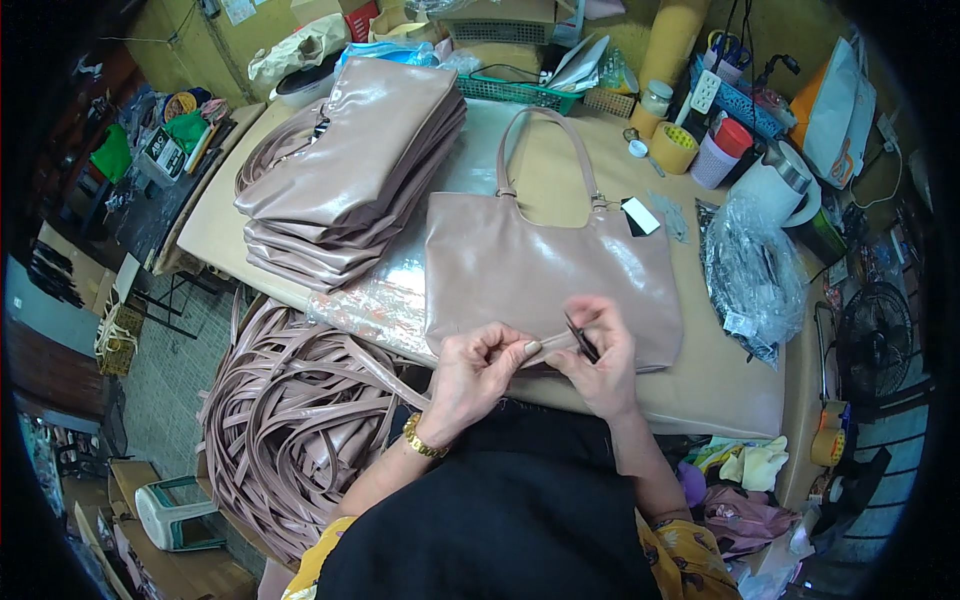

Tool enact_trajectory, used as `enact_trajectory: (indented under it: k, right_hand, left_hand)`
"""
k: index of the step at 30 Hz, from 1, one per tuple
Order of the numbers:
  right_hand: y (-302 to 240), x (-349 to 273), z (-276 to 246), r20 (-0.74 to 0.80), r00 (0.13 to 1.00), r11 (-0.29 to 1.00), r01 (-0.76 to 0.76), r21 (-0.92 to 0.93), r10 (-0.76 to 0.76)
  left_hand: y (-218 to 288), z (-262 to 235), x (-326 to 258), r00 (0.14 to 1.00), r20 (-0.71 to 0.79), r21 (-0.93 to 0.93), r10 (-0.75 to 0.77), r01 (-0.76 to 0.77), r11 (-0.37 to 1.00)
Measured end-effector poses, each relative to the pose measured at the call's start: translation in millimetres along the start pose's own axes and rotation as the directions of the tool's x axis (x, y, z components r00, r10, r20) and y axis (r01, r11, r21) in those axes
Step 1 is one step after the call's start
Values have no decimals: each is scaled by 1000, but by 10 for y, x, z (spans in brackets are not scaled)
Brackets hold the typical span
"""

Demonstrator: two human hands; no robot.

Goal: Checking the straps and removing loose threads from a leather handbag using shears.

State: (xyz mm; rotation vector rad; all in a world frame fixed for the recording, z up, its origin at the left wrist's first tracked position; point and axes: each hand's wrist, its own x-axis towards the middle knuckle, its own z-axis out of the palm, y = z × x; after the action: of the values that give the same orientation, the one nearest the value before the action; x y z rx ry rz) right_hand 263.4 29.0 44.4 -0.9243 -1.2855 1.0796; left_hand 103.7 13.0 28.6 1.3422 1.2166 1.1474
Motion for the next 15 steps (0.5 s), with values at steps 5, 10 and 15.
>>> enact_trajectory:
  k: [5,10,15]
  right_hand:
    - [176,49,-200,61,980,982,-189,4,189]
    - [319,113,-516,-99,958,963,-264,60,268]
    - [290,183,-748,-96,935,931,-351,-99,342]
  left_hand:
    - [53,-45,13,997,-17,67,-80,81,994]
    - [142,-595,-87,895,386,440,-225,36,897]
    - [99,-978,-279,880,409,483,-241,16,876]
